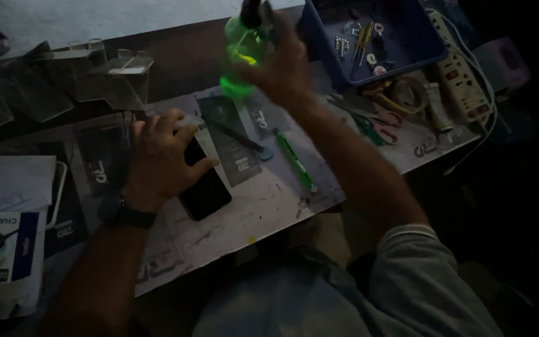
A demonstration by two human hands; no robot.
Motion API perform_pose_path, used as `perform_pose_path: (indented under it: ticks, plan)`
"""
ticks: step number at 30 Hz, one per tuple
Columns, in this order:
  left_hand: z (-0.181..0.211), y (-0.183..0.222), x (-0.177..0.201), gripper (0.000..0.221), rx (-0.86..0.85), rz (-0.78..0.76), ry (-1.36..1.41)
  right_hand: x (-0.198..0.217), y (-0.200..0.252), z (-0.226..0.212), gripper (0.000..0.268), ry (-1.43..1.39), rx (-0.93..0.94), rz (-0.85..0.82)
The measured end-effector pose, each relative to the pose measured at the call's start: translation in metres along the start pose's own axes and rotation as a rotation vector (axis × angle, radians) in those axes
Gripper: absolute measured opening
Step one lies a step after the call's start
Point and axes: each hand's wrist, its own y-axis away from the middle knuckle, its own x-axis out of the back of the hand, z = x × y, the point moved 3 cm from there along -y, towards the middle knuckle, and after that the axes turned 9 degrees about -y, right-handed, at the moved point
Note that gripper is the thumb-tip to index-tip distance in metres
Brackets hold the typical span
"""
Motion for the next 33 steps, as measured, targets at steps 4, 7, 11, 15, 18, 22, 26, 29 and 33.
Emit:
perform_pose_path:
  ticks: [4,7,11,15,18,22,26,29,33]
  plan:
    - [-0.001,-0.002,0.000,0.070,0.024,-0.040,-0.002,-0.014,0.008,-0.021,0.079,0.022,0.013,-0.094]
    - [-0.002,-0.001,0.003,0.063,0.036,-0.010,0.046,-0.020,0.011,-0.028,0.080,-0.051,-0.044,-0.148]
    - [-0.003,0.005,0.018,0.032,0.019,0.212,0.123,-0.011,0.014,-0.034,0.082,-0.015,0.073,-0.164]
    - [0.007,0.006,0.048,0.005,-0.061,0.455,0.166,0.016,0.032,-0.021,0.047,-0.042,-0.094,-0.108]
    - [0.022,0.003,0.068,0.007,-0.102,0.475,0.229,0.022,0.045,-0.017,0.024,-0.422,-0.328,-0.111]
    - [0.027,-0.026,0.080,0.009,-0.139,0.458,0.229,0.011,0.049,-0.048,0.032,-0.659,-0.450,-0.140]
    - [0.002,-0.093,0.055,0.018,-0.028,0.477,0.410,-0.001,0.042,-0.072,0.046,-0.667,-0.413,-0.073]
    - [-0.004,-0.115,0.035,0.027,-0.004,0.450,0.579,-0.003,0.029,-0.087,0.052,-0.759,-0.503,-0.064]
    - [-0.002,-0.133,0.027,0.028,-0.070,0.333,0.865,-0.007,0.026,-0.098,0.062,-0.877,-0.610,-0.027]
